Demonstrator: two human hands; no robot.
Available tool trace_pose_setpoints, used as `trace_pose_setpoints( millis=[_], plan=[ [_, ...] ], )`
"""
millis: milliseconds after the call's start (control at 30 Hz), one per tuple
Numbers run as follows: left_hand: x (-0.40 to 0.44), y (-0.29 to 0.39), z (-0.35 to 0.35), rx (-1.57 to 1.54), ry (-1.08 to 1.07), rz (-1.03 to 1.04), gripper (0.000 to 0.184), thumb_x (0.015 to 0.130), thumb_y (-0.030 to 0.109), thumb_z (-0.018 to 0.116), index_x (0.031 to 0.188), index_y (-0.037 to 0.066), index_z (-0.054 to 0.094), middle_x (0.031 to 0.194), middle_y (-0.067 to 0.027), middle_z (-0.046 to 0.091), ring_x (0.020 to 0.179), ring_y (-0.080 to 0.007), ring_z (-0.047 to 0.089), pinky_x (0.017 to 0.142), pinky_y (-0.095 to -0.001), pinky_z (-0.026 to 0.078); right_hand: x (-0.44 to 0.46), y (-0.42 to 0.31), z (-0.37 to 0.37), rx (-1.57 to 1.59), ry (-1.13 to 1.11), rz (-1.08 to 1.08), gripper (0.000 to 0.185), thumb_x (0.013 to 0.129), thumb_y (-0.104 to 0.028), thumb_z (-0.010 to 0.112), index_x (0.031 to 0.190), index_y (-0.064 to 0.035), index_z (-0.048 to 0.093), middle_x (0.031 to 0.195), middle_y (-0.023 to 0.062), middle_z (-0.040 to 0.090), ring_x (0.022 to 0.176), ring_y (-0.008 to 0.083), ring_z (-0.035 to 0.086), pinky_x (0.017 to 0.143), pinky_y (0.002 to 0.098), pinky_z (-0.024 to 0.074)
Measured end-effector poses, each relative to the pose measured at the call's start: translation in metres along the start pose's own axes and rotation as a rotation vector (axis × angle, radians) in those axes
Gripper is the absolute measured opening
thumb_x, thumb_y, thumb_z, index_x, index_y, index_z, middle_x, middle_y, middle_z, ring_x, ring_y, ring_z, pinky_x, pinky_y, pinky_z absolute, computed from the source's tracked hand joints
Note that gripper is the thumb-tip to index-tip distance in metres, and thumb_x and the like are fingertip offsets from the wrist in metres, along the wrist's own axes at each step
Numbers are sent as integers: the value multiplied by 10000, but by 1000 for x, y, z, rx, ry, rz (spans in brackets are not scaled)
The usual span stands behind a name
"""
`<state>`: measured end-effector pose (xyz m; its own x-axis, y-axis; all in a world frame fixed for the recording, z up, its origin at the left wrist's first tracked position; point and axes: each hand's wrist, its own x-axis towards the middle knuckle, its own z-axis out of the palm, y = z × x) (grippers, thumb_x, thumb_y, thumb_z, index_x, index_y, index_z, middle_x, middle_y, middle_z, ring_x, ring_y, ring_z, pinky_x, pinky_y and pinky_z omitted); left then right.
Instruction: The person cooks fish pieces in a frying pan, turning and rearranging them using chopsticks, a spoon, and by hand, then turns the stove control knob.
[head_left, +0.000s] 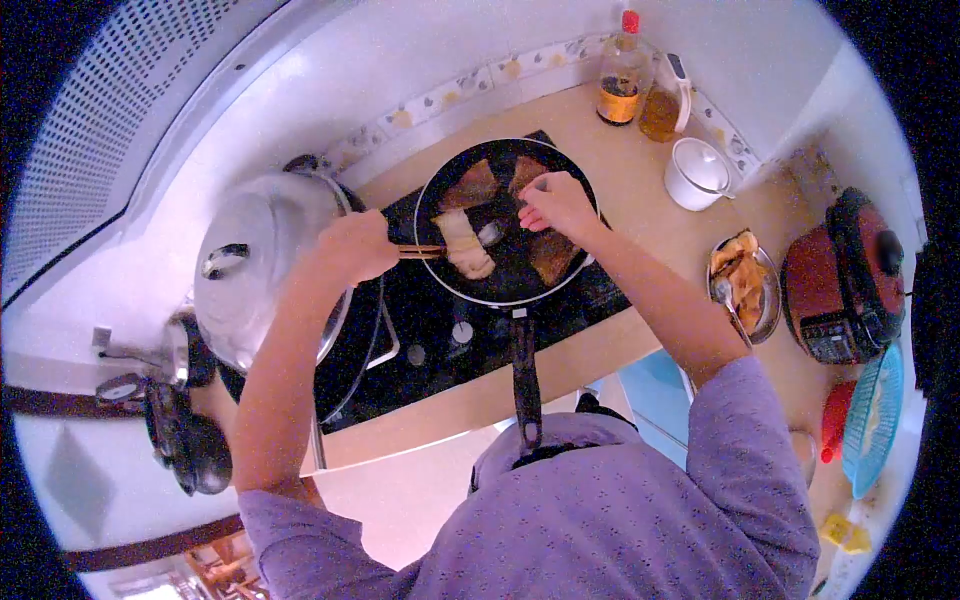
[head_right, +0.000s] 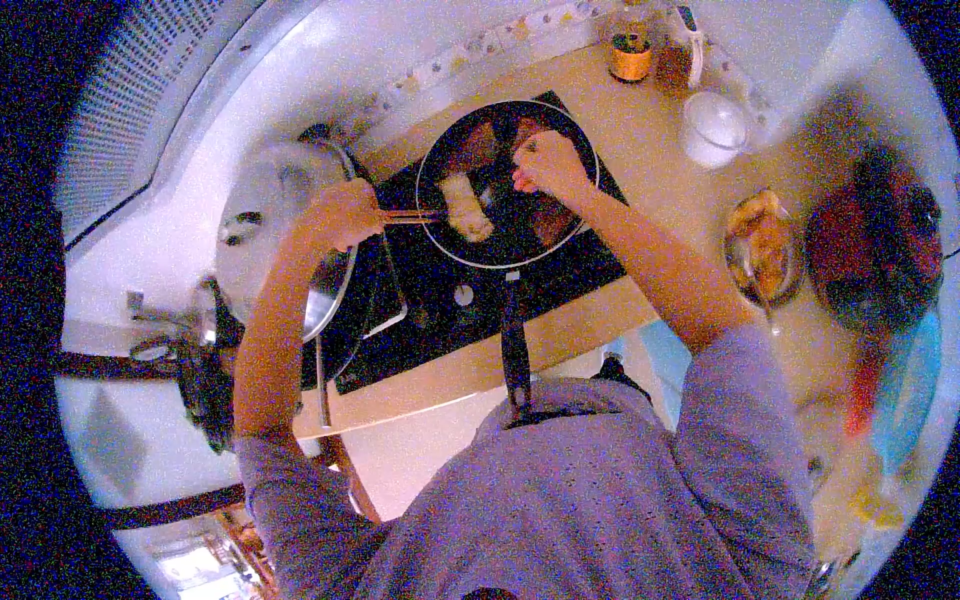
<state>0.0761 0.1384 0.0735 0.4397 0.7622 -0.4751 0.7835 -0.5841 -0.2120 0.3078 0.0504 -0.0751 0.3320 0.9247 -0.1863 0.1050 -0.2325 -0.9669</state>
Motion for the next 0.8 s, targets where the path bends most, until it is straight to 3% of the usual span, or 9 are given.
trace_pose_setpoints(
  millis=[167,233,467,733,800],
  plan=[
    [3,-5,9,-48,-18,28,293,757,175,533,806,-90,648,695,-232,648,673,-351,666,716,-431,532,-12,-10,6,-45,-23,-43,239,868,-121,508,950,89,587,764,171,654,637,203,666,562,293,556],
    [8,-11,19,-68,76,57,321,793,301,578,667,25,683,546,-163,611,497,-309,624,547,-424,523,-19,-16,7,-40,-27,-60,239,869,-121,506,950,89,587,763,168,655,636,197,665,561,291,556],
    [5,-21,21,-78,36,71,300,796,300,574,702,43,699,539,-154,601,482,-301,612,536,-430,508,-35,-30,12,-58,-23,-103,244,871,-126,500,949,88,590,759,163,657,630,184,664,555,281,554],
    [-9,-13,22,-255,-12,98,272,809,322,589,760,84,712,543,-108,600,437,-232,591,488,-385,499,-40,-31,4,-115,7,-178,239,875,-129,506,943,81,600,757,158,658,635,183,665,557,279,554],
    [-13,-9,21,-365,-21,85,275,782,285,597,769,33,705,557,-118,597,445,-237,597,482,-364,506,-39,-31,2,-117,6,-184,239,878,-132,508,944,78,601,757,156,658,635,182,664,559,279,553]
  ],
)
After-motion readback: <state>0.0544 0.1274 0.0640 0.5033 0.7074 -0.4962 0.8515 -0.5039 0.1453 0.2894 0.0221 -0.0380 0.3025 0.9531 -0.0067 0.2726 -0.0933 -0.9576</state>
